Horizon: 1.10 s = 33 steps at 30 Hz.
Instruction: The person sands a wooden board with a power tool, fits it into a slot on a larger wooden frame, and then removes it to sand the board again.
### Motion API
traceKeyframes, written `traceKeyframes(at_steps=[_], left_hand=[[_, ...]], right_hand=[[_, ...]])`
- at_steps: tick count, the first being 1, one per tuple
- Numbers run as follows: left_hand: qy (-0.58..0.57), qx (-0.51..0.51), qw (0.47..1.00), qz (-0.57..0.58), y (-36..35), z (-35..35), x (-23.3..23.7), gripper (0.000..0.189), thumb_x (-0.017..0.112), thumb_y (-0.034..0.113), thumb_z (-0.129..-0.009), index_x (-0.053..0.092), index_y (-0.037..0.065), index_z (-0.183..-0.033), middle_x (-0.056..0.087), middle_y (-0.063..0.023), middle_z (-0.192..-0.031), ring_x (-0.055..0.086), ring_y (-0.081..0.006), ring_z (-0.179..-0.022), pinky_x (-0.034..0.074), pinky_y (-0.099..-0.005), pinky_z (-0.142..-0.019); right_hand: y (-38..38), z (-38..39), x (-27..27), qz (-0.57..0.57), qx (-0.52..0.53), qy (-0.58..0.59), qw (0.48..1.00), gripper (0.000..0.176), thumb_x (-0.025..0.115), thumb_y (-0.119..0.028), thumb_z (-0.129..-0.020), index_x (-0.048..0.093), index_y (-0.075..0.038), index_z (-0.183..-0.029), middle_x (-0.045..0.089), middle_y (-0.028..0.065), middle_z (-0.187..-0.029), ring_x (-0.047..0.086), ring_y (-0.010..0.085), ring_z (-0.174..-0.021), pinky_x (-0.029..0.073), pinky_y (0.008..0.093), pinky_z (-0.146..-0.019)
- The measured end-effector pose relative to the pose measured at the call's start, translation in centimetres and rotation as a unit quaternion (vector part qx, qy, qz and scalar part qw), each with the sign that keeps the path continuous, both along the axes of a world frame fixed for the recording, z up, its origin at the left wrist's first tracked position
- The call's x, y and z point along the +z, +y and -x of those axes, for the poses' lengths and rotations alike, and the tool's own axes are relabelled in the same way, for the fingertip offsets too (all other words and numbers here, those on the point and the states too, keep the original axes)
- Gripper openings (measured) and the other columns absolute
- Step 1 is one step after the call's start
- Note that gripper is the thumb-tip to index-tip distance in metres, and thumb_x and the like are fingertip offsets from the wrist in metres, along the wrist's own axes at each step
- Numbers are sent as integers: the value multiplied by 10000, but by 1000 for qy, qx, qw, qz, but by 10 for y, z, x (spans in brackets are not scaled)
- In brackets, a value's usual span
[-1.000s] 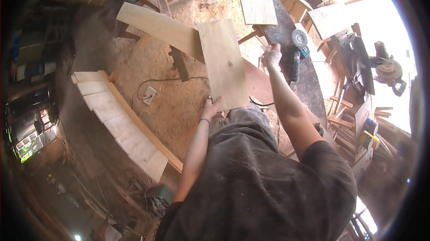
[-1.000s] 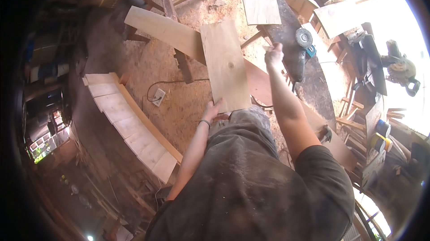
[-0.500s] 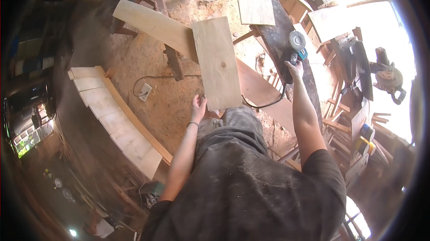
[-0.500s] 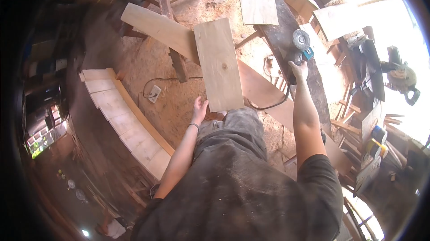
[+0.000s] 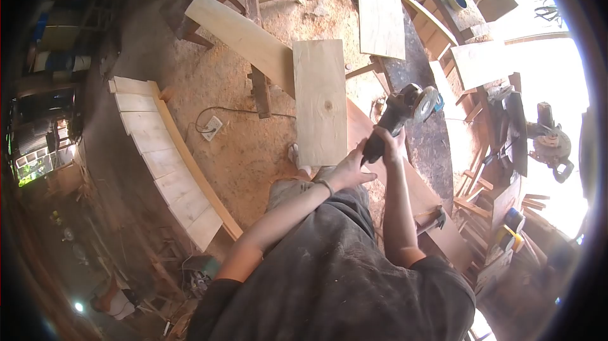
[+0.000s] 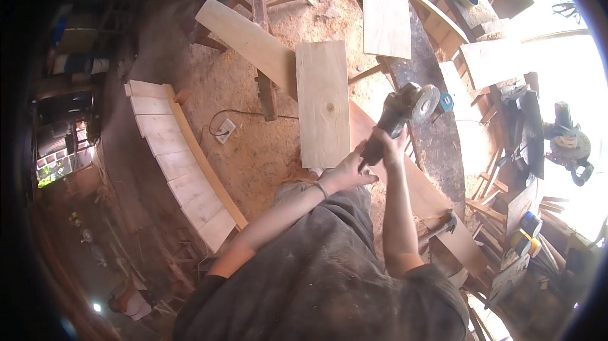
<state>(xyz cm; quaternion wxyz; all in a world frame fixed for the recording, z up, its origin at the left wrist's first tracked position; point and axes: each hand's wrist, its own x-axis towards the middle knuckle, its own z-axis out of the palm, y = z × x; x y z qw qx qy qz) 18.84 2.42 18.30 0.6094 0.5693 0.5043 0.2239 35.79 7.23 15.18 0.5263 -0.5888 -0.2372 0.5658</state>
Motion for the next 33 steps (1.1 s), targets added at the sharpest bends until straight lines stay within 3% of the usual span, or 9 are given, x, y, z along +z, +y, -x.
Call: traceKeyframes(at_steps=[2,5,6,9,13,18,23,30,33], left_hand=[[-47,101,993,-37,0,-8,12,896,883,162,-741,362,-8,-1451,611,-208,-1212,588,-298,-1236,475,-406,-1062],[-46,-27,988,144,21,18,64,821,877,187,-755,405,-18,-1395,629,-160,-1194,605,-265,-1206,484,-402,-1045],[-211,10,976,52,5,14,52,628,845,177,-795,490,-15,-1276,652,-99,-1065,673,-189,-938,555,-332,-837],[-364,-164,842,364,19,37,107,421,795,179,-856,552,6,-1154,647,-53,-936,603,-112,-641,513,-247,-601],[-375,-109,859,332,10,42,111,350,762,194,-908,571,8,-1135,653,-51,-874,522,-74,-520,409,-231,-453],[-394,-130,820,395,-6,53,74,406,748,220,-926,553,48,-1238,670,-69,-899,547,-82,-532,422,-212,-461],[-491,-81,747,441,-17,64,48,470,710,237,-952,530,53,-1345,679,-76,-952,597,-95,-595,439,-213,-466],[-352,-93,861,355,-18,71,16,502,699,267,-977,538,39,-1394,705,-113,-1227,684,-122,-916,553,-259,-696],[-100,-94,970,200,-6,80,-31,448,739,261,-954,621,39,-1325,732,-116,-1185,692,-168,-1052,565,-317,-908]], right_hand=[[-1,31,48,-18,-16,73,997,537,779,-161,-788,555,-18,-1255,655,109,-1073,657,221,-966,537,353,-855],[0,19,75,-9,56,380,923,604,781,-266,-795,530,-26,-1290,649,109,-1065,654,236,-993,541,352,-872],[6,26,89,-92,121,453,878,671,761,-384,-825,493,-29,-1327,638,100,-1059,647,238,-1037,534,365,-905],[7,43,72,-177,94,670,715,689,749,-403,-846,456,-36,-1349,628,100,-1052,633,223,-1031,517,391,-933],[5,37,70,-122,27,708,695,662,754,-398,-853,458,-16,-1304,545,52,-990,575,192,-901,489,378,-831],[-8,38,68,-73,40,542,836,601,727,-448,-860,500,-17,-1211,532,55,-973,569,191,-845,488,367,-790],[-8,45,64,-42,8,545,838,594,727,-447,-860,499,-28,-1214,557,69,-978,589,205,-867,509,376,-803],[7,31,66,55,54,322,944,515,730,-289,-835,543,0,-1218,614,90,-896,628,210,-784,545,388,-764],[29,27,53,111,126,-114,979,390,756,-223,-795,630,0,-1090,667,83,-813,660,209,-694,557,384,-669]])
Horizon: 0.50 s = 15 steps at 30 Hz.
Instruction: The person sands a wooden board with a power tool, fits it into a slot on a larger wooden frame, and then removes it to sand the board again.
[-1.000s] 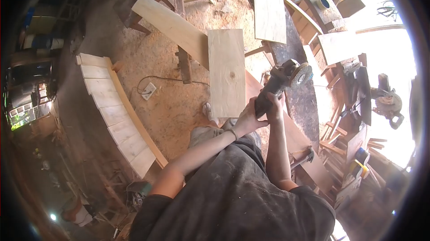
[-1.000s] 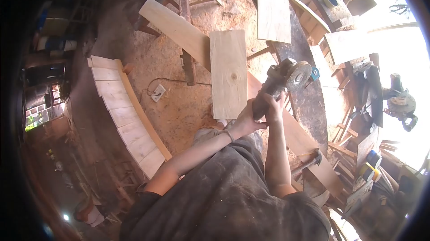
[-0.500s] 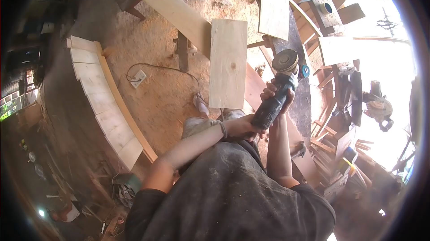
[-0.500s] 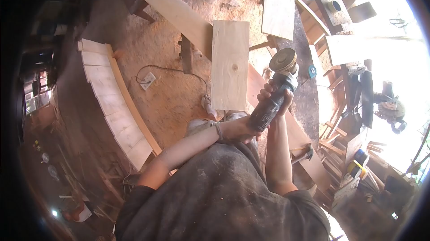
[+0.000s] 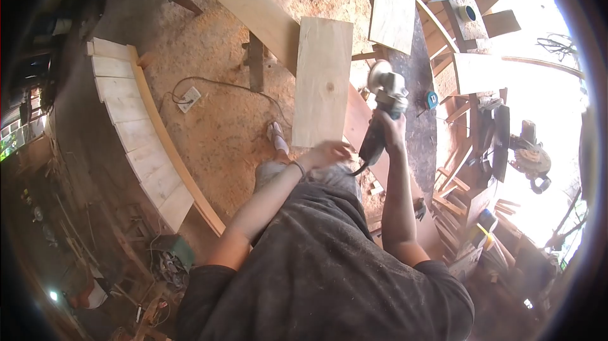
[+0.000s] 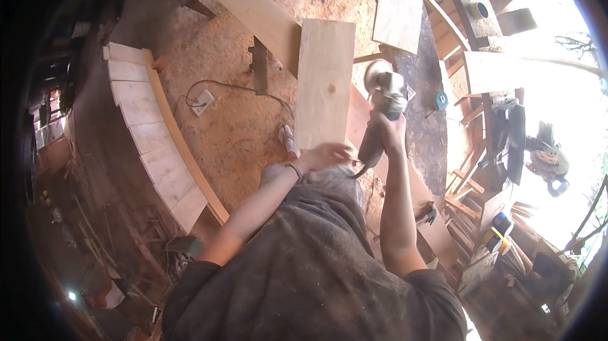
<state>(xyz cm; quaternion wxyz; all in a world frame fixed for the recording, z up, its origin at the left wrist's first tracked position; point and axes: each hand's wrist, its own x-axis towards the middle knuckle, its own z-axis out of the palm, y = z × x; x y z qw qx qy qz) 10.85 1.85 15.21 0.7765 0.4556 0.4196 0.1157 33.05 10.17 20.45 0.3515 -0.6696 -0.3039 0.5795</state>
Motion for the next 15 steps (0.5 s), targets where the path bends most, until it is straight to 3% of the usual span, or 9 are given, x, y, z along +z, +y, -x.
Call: traceKeyframes(at_steps=[1,2,3,5,8,9,15], left_hand=[[59,121,989,-56,-15,9,-51,465,766,246,-906,649,30,-1300,739,-128,-1124,703,-199,-1001,567,-338,-873],[185,198,960,-67,-9,21,-51,554,793,283,-871,620,32,-1333,735,-148,-1126,708,-240,-998,564,-372,-877],[306,272,909,-76,-1,35,-50,644,820,320,-836,591,33,-1366,732,-167,-1128,712,-281,-996,561,-406,-881],[382,370,798,-284,-17,60,-150,791,825,380,-808,505,34,-1445,718,-215,-1123,701,-389,-986,536,-473,-915],[434,268,833,-214,-9,70,-126,870,811,423,-812,433,53,-1502,697,-253,-1172,647,-442,-1116,497,-505,-977],[374,243,890,-91,-4,76,-121,890,796,448,-826,409,80,-1537,678,-249,-1258,613,-425,-1213,490,-478,-1002],[328,204,915,-111,-7,78,-123,894,777,383,-866,335,110,-1593,657,-209,-1338,633,-363,-1228,485,-417,-1030]], right_hand=[[7,3,-6,-12,56,-157,986,317,795,-210,-754,683,1,-962,698,76,-765,681,204,-660,559,379,-638],[10,3,-19,-22,107,-268,957,355,821,-248,-716,699,-3,-942,709,86,-770,695,199,-685,562,369,-660],[12,11,-14,0,148,-275,950,393,824,-262,-705,699,0,-970,715,102,-777,704,210,-696,566,370,-677],[12,31,-9,22,217,-283,934,485,826,-289,-690,681,5,-1049,727,146,-846,722,252,-777,575,384,-742],[-6,38,-51,2,296,-319,900,619,825,-348,-682,630,22,-1138,736,226,-989,733,349,-952,572,422,-869],[-6,43,-51,16,304,-324,896,629,825,-364,-681,626,24,-1135,734,234,-1002,728,359,-968,568,432,-877],[6,52,-55,25,314,-352,882,661,830,-395,-677,616,29,-1136,729,245,-1034,716,370,-1010,561,452,-894]])
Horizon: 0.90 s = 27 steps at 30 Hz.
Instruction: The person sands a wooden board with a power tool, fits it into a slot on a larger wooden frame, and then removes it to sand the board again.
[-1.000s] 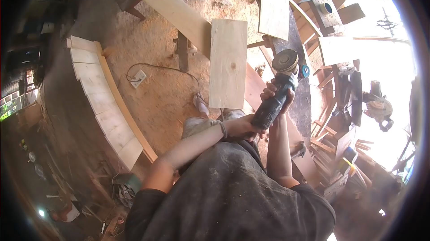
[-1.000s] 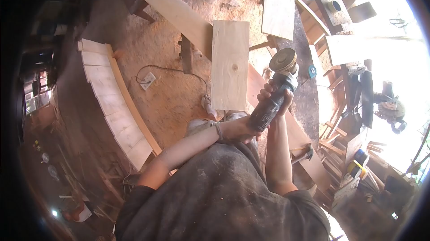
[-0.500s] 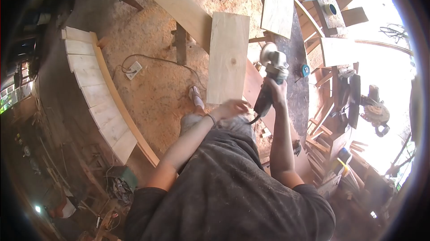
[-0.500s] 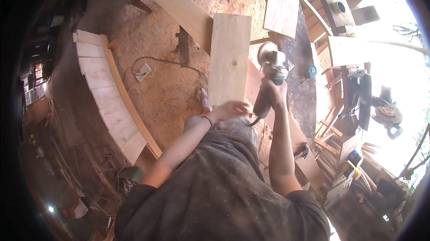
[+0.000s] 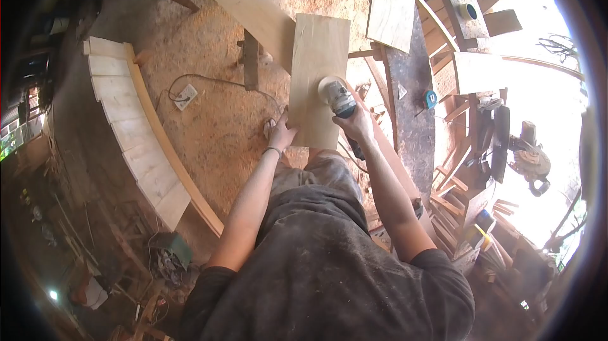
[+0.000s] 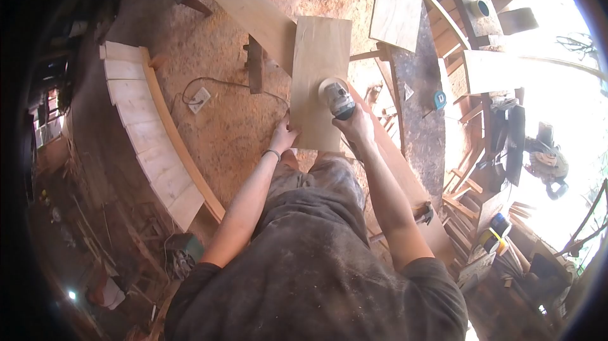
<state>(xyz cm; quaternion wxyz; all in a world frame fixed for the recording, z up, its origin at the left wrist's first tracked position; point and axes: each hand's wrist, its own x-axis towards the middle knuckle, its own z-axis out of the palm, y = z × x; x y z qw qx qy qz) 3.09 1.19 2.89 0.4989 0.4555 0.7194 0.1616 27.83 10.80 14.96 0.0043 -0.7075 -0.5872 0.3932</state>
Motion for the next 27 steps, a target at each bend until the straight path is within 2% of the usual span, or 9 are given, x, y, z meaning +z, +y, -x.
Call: traceKeyframes(at_steps=[3,6,9,12,15,18,23,26,27], left_hand=[[-97,51,994,-1,-4,-2,-1,855,769,337,-880,343,139,-1594,662,-181,-1345,628,-341,-1245,461,-410,-1061],[-68,50,996,-17,-3,-1,-8,774,762,325,-888,411,167,-1560,675,-160,-1329,629,-330,-1246,449,-409,-1073],[-54,28,995,-81,-4,-2,-8,698,761,213,-899,456,88,-1513,713,-156,-1238,699,-282,-1060,541,-403,-920],[-8,8,993,-117,-8,-1,-18,674,769,222,-899,484,85,-1494,715,-153,-1236,698,-277,-1064,542,-400,-916],[-63,36,997,11,-4,1,-4,691,769,334,-882,490,169,-1493,719,-146,-1238,678,-327,-1114,471,-424,-1012],[-113,62,992,3,-1,0,6,715,767,391,-872,481,217,-1503,731,-142,-1189,662,-317,-1108,451,-460,-1015],[26,3,1000,-8,-10,0,-38,769,742,459,-852,470,150,-1502,701,-154,-1220,590,-346,-1203,426,-506,-1040],[201,-2,976,-78,-14,-20,-4,777,747,403,-824,475,93,-1483,631,-186,-1309,557,-385,-1229,418,-513,-1059],[282,0,953,-108,-10,-31,20,777,752,373,-813,476,76,-1475,604,-198,-1340,548,-399,-1236,415,-513,-1068]], right_hand=[[4,2,-3,4,-28,0,1000,694,829,-361,-645,635,29,-1185,714,232,-1102,698,348,-1068,539,433,-948],[4,2,-8,5,-69,22,997,700,829,-342,-645,625,15,-1211,713,225,-1097,699,342,-1062,542,430,-941],[-4,-8,3,8,-92,26,995,734,835,-351,-651,601,17,-1243,714,234,-1089,701,352,-1057,547,436,-935],[-20,-16,-11,-41,-50,14,998,768,847,-411,-665,580,36,-1229,717,262,-1073,704,385,-1050,555,461,-922],[-12,-9,0,33,6,-11,999,733,845,-441,-671,580,27,-1168,716,266,-1069,700,398,-1044,555,467,-910],[0,-4,-13,-19,19,-7,1000,697,844,-442,-666,589,21,-1121,716,263,-1062,696,393,-1050,555,465,-909],[4,-4,-7,-14,-69,23,997,733,848,-354,-641,649,-37,-1272,734,197,-1073,709,348,-1045,545,434,-914],[-18,-11,3,-29,-128,-11,991,602,842,-328,-660,691,-27,-1159,743,153,-979,727,291,-899,559,406,-823],[-24,-17,3,-20,-166,32,985,552,838,-314,-675,696,-29,-1126,735,132,-946,712,259,-856,554,392,-791]])
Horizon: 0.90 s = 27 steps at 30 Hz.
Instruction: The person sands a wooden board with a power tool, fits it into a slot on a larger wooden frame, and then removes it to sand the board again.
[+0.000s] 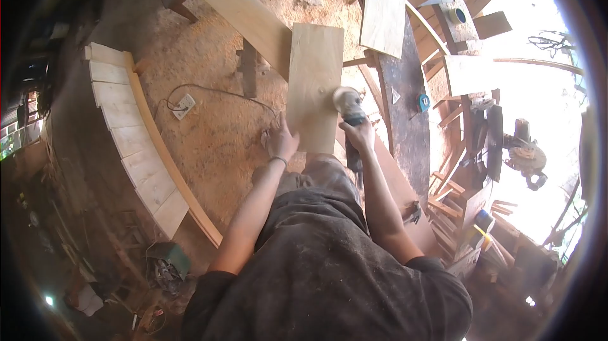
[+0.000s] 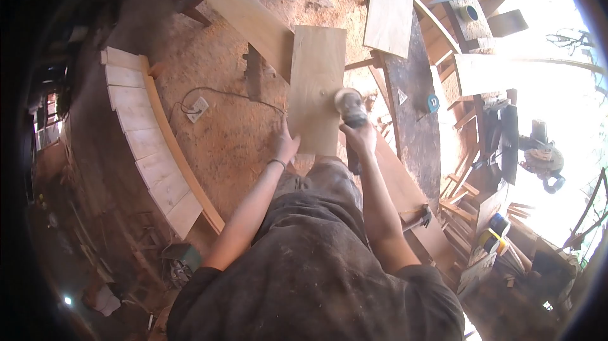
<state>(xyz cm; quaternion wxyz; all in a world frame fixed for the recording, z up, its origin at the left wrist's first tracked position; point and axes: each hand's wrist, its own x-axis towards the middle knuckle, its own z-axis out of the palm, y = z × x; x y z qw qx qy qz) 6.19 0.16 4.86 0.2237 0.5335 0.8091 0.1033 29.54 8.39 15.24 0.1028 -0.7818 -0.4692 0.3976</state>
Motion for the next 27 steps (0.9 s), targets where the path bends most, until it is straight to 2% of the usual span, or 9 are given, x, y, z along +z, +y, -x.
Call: traceKeyframes(at_steps=[1,3,5,7,8,13,20,24,27], left_hand=[[-40,-32,991,-122,1,-8,19,772,757,303,-781,483,76,-1466,557,-222,-1365,539,-409,-1250,412,-528,-1076],[-208,-169,956,-118,1,-27,55,752,783,303,-783,498,52,-1433,583,-214,-1333,573,-397,-1225,443,-505,-1064],[-430,-252,859,121,9,-58,120,725,809,333,-782,524,41,-1380,597,-209,-1311,619,-381,-1166,480,-465,-1035],[-426,-390,808,116,8,-91,165,776,868,340,-749,520,29,-1368,621,-191,-1312,647,-342,-1170,521,-426,-997],[-415,-430,802,-18,2,-111,164,685,869,317,-763,552,42,-1306,636,-168,-1189,654,-338,-1111,538,-442,-939],[-359,-533,760,-95,35,-146,178,527,827,268,-819,578,66,-1238,593,-125,-1023,654,-316,-962,550,-428,-815],[-445,-563,696,-28,52,-169,190,427,803,170,-824,624,84,-1202,568,-121,-1132,663,-313,-938,566,-414,-831],[-460,-471,752,-42,44,-189,190,626,861,325,-755,590,94,-1271,542,-129,-1166,663,-270,-970,556,-385,-811],[-469,-347,782,218,47,-201,171,888,841,576,-752,505,-21,-1316,620,-173,-1177,682,-263,-976,560,-367,-808]], right_hand=[[-10,-10,-2,6,-39,45,998,502,834,-299,-690,701,-31,-1093,726,110,-913,697,227,-813,549,379,-759],[-26,-26,3,-9,-119,137,983,405,822,-266,-733,703,-36,-1043,697,62,-852,648,160,-732,527,342,-687],[-33,-52,-6,-36,-184,194,963,304,805,-222,-793,694,-44,-1013,661,34,-802,613,133,-652,506,317,-605],[-28,-69,19,-14,-247,299,922,283,761,-249,-848,660,-51,-1024,656,57,-793,641,169,-624,536,324,-589],[-24,-73,37,2,-284,354,891,279,743,-262,-867,649,-57,-1031,654,63,-786,651,183,-621,549,329,-590],[-24,-124,51,30,-341,509,789,445,642,-481,-899,634,-51,-1011,666,86,-799,667,207,-665,561,351,-603],[-48,-149,33,-63,-359,690,626,507,687,-424,-868,566,-24,-1156,630,100,-885,655,224,-738,573,352,-659],[-58,-163,-2,-100,-362,810,451,571,737,-431,-841,558,-27,-1204,596,114,-954,596,207,-780,537,350,-683],[-63,-159,-9,-111,-273,889,350,606,736,-488,-859,539,-50,-1228,544,79,-921,576,192,-799,501,373,-720]])
